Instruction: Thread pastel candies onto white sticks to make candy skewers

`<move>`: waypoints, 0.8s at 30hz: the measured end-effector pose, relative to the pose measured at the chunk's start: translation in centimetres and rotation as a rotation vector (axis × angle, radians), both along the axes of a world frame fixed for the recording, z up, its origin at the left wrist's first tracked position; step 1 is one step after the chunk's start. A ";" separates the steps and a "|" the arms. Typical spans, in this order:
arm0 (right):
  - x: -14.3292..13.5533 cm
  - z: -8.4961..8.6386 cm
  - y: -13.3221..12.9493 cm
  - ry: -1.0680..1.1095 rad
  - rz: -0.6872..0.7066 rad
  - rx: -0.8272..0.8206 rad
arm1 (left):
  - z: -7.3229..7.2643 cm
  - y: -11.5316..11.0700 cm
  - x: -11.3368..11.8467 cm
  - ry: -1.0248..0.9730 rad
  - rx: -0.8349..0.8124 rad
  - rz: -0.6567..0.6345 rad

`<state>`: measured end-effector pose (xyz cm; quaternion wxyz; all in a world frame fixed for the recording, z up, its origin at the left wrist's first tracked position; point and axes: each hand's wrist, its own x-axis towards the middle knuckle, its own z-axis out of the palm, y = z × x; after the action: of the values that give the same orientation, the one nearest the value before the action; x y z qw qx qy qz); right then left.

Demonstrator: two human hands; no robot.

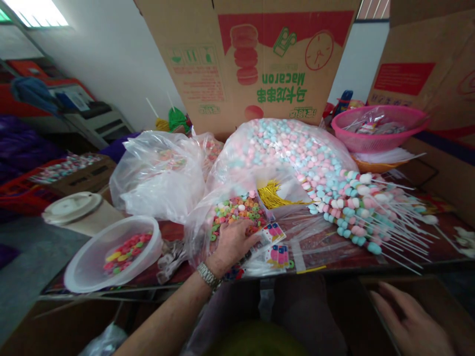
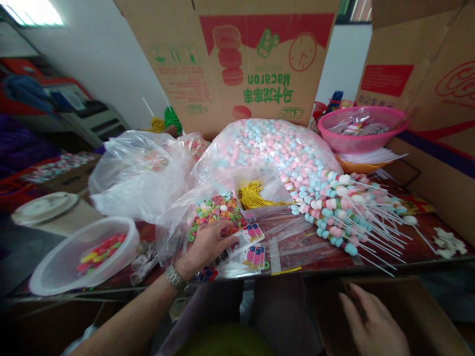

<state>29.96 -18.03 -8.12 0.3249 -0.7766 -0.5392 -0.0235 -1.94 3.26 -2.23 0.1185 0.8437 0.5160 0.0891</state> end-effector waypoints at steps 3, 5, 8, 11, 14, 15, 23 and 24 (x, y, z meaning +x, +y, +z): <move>-6.9 0.5 6.5 -0.113 0.294 0.095 | -0.1 -0.1 0.2 -0.022 0.002 0.007; -11.1 1.7 10.1 -0.164 0.441 0.041 | 0.0 -0.1 0.2 -0.042 0.005 0.007; -14.6 3.0 13.2 -0.231 0.528 -0.110 | 0.4 -0.1 -0.3 -0.072 0.010 -0.037; -14.6 2.9 14.0 -0.223 0.523 -0.112 | 1.2 -0.2 -1.2 -0.067 0.124 -0.139; -13.7 3.0 14.1 -0.156 0.453 0.088 | 2.4 -0.2 -1.9 -0.025 0.259 -0.236; -13.5 3.2 14.2 -0.135 0.435 0.174 | 2.9 -0.2 -1.9 -0.014 0.269 -0.282; -13.4 3.6 15.5 -0.127 0.496 0.156 | 4.0 -0.4 -0.8 -0.003 0.153 -0.356; -13.2 3.0 15.5 -0.113 0.453 0.114 | 3.3 -0.5 -0.7 0.020 0.137 -0.279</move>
<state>16.75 -2.54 -5.15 0.3345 -0.6137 -0.7148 -0.0238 -2.60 2.73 1.05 0.0666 0.9142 0.3874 0.0984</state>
